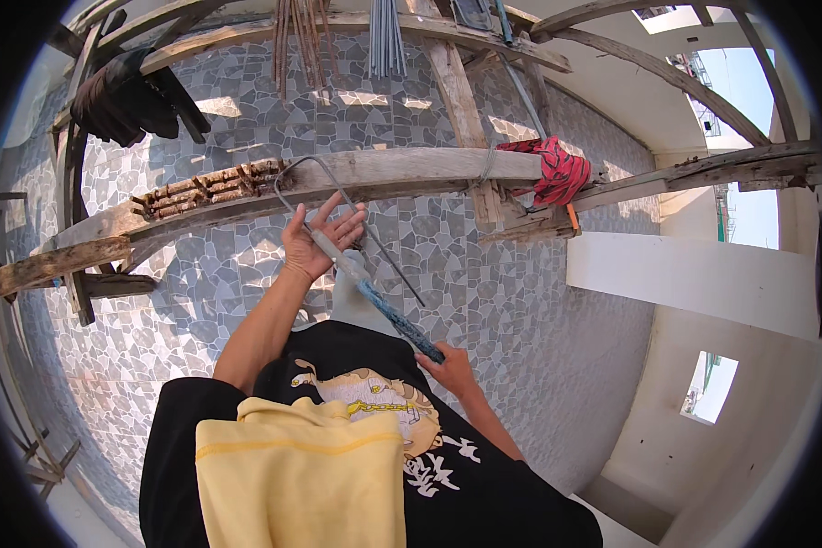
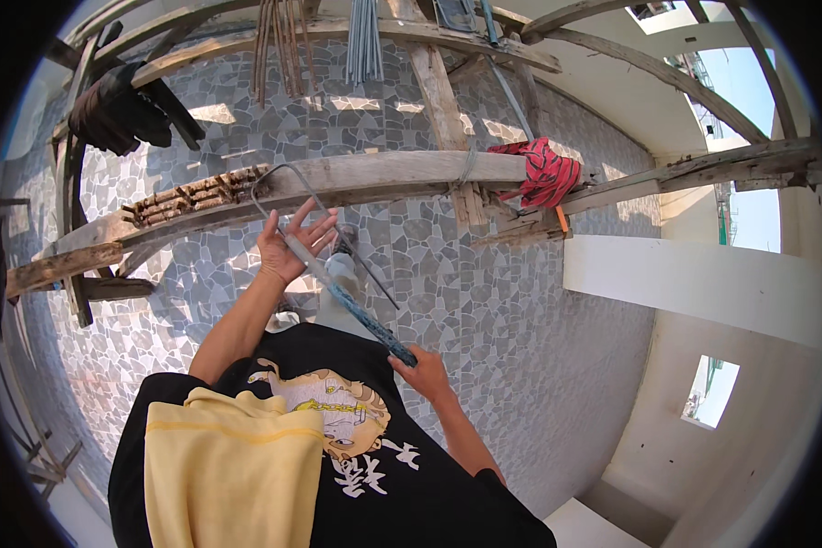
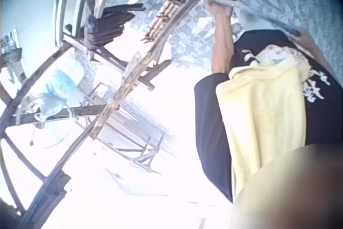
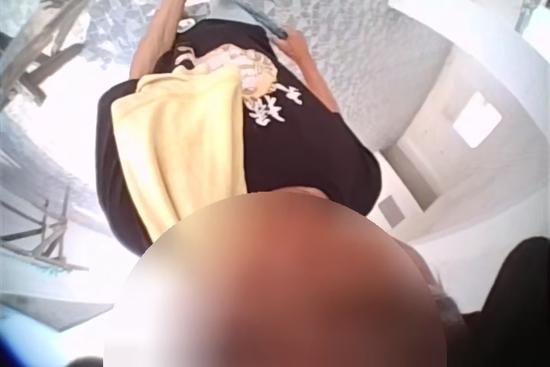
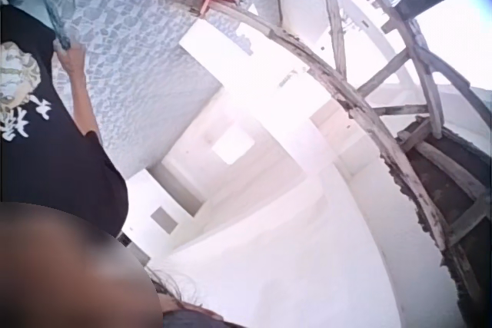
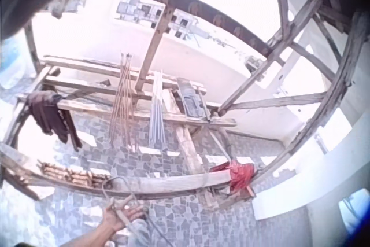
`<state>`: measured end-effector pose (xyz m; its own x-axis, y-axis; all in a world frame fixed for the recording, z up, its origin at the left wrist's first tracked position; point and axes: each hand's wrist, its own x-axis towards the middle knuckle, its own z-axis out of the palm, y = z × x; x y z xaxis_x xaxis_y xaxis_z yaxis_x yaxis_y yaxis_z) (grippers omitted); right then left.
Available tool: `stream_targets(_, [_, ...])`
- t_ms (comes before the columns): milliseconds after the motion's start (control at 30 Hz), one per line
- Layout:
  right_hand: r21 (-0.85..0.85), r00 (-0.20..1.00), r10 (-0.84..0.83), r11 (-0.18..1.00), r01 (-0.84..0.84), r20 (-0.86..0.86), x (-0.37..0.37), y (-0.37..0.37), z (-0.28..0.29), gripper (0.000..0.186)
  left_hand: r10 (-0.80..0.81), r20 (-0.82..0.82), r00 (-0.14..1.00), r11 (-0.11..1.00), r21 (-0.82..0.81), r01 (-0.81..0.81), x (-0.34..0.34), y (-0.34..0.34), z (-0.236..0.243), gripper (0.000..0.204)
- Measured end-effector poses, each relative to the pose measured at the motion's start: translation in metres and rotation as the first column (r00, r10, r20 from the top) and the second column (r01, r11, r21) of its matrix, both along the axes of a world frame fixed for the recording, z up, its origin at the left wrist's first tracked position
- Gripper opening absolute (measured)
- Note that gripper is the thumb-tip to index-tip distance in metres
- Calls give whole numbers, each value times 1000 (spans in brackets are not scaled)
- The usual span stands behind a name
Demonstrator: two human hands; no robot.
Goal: Manually bend a reinforcement bar using a pipe and a jig on a wooden scaffolding.
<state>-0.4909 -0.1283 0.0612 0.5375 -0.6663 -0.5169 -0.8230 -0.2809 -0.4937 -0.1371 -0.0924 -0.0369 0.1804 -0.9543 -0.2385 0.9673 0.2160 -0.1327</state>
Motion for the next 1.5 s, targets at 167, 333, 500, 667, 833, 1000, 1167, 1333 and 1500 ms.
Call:
stream_targets(167, [-12, 1000, -15, 1000, 15, -25, -56, 31, 6, 38, -58, 87, 995, 997, 56, 53, -2, 7, 0, 73])
stream_targets(333, [-20, 996, -12, 1000, 10, -84, -135, 23, 27, 31, -90, 88, 992, 988, 133, 78, -1, 6, -10, 53])
stream_targets(500, [-31, 997, 17, 999, -19, -74, -130, -13, 31, 30, 4, 103, 995, 983, 181, -22, -14, -3, -2, 48])
stream_targets(667, [-14, 995, -84, 996, 85, 47, -39, -58, -5, 33, 56, 198, 979, 944, 307, -117, -33, 0, -6, 42])
stream_targets(833, [290, 860, -214, 954, 81, 463, 58, -82, -52, 37, 0, 165, 986, 930, 363, -61, -32, 7, 7, 41])
stream_targets(1000, [871, 807, -565, 470, 144, 171, 109, -68, -38, 20, -19, 179, 984, 883, 464, -67, -32, 7, 21, 45])
stream_targets(1167, [724, 831, -510, 658, 210, 223, 114, -62, -42, 24, 61, 197, 979, 781, 601, -169, -62, 27, 38, 38])
stream_targets(1333, [541, 885, -385, 818, 196, 262, 126, -89, -30, 29, 78, 184, 980, 850, 502, -162, -61, 29, 43, 39])
stream_targets(1500, [601, 851, -477, 753, 267, 220, 128, -42, -24, 30, 25, 94, 995, 871, 487, -68, -45, 52, 38, 43])
